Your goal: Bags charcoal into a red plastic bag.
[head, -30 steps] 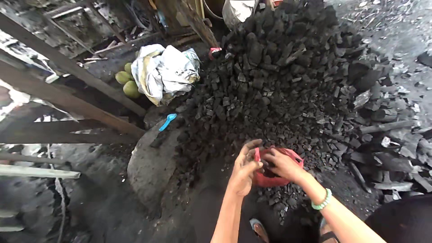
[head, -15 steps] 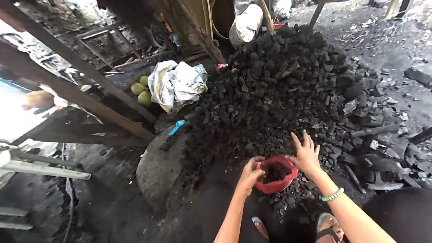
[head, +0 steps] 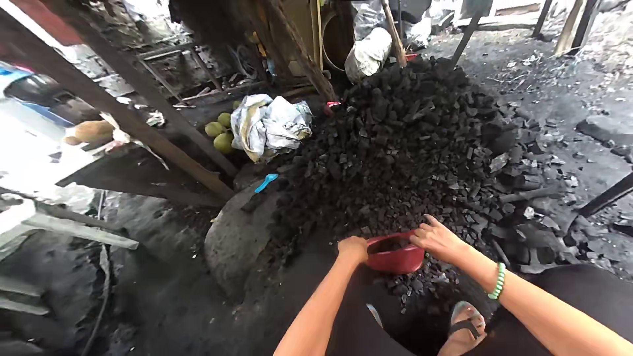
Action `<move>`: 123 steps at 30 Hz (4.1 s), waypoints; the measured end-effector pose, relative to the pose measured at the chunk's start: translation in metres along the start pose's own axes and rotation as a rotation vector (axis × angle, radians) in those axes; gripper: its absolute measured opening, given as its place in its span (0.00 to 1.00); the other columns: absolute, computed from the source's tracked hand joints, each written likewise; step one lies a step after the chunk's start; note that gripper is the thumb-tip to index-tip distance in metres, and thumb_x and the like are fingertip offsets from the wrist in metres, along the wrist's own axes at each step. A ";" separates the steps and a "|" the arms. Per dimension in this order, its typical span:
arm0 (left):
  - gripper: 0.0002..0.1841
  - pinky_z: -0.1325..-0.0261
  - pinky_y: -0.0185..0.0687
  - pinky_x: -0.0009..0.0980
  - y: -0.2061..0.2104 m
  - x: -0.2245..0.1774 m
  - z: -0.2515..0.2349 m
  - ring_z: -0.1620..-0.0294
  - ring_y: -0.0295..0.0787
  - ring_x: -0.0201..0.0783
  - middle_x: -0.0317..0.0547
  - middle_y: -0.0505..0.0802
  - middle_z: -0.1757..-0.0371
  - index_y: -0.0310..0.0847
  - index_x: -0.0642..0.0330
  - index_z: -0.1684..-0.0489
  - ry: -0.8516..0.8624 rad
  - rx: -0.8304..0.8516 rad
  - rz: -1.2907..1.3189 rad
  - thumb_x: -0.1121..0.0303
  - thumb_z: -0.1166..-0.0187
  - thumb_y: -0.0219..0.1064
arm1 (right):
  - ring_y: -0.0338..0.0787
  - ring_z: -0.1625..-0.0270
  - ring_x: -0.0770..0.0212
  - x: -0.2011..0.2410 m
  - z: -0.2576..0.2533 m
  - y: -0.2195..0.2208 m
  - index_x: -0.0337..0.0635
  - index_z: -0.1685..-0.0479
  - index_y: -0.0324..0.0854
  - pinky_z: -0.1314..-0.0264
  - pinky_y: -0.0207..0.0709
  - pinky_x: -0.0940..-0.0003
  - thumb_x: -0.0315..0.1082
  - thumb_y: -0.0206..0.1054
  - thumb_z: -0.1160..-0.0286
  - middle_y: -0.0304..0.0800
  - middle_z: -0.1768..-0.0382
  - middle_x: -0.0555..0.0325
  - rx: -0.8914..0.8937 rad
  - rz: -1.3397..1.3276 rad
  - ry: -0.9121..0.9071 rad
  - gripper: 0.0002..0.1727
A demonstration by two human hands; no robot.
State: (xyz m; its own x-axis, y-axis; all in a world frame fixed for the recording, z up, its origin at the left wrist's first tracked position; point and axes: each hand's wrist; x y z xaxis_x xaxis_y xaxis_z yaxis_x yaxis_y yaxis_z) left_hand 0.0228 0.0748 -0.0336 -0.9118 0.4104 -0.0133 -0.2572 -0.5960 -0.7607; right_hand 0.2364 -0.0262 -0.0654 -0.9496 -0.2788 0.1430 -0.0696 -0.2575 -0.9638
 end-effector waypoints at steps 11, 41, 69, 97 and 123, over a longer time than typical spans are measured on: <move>0.24 0.86 0.63 0.16 -0.093 -0.028 0.050 0.90 0.66 0.20 0.27 0.76 0.87 0.71 0.48 0.77 0.536 0.219 1.282 0.56 0.05 0.41 | 0.92 0.64 0.40 0.057 0.018 -0.155 0.38 0.44 0.85 0.60 0.82 0.34 0.29 0.76 0.32 0.92 0.67 0.43 -0.647 -0.359 -0.038 0.17; 0.11 0.76 0.77 0.24 -0.021 -0.054 0.093 0.83 0.75 0.30 0.37 0.79 0.81 0.72 0.54 0.73 0.191 0.250 1.804 0.70 0.15 0.55 | 0.88 0.63 0.56 0.077 0.000 -0.039 0.39 0.53 0.87 0.54 0.80 0.52 0.43 0.55 0.08 0.87 0.68 0.52 -0.813 -0.967 0.390 0.20; 0.32 0.59 0.77 0.28 -0.017 -0.029 0.101 0.67 0.80 0.30 0.42 0.87 0.59 0.83 0.65 0.46 0.467 -0.064 1.110 0.50 0.04 0.34 | 0.86 0.61 0.65 0.070 0.008 -0.020 0.35 0.73 0.89 0.53 0.80 0.66 0.39 0.68 0.22 0.88 0.70 0.56 -1.082 -0.801 0.139 0.16; 0.16 0.89 0.53 0.14 -0.005 -0.010 0.077 0.91 0.59 0.19 0.32 0.79 0.81 0.81 0.61 0.59 0.283 0.144 1.639 0.67 0.08 0.47 | 0.90 0.67 0.52 0.098 0.038 0.037 0.43 0.82 0.84 0.62 0.85 0.58 0.37 0.67 0.28 0.88 0.77 0.55 -1.138 -0.143 -0.039 0.14; 0.11 0.51 0.86 0.43 0.001 -0.022 0.079 0.60 0.91 0.40 0.47 0.94 0.60 0.89 0.62 0.53 0.567 -0.596 0.715 0.63 0.18 0.70 | 0.91 0.42 0.62 0.077 0.023 0.007 0.41 0.61 0.94 0.36 0.84 0.65 0.34 0.67 0.27 0.95 0.49 0.56 -1.100 -0.648 0.039 0.10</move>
State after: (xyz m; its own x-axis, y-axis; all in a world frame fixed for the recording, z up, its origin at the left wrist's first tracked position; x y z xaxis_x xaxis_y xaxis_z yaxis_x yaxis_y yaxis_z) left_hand 0.0169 0.0107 0.0167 -0.4696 0.4516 -0.7587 0.6098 -0.4555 -0.6486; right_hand 0.1695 -0.0711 -0.0557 -0.6545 -0.3579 0.6660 -0.7186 0.5684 -0.4007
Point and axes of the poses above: each hand's wrist, its own z-axis away from the middle knuckle, its own y-axis out of the palm, x = y × z
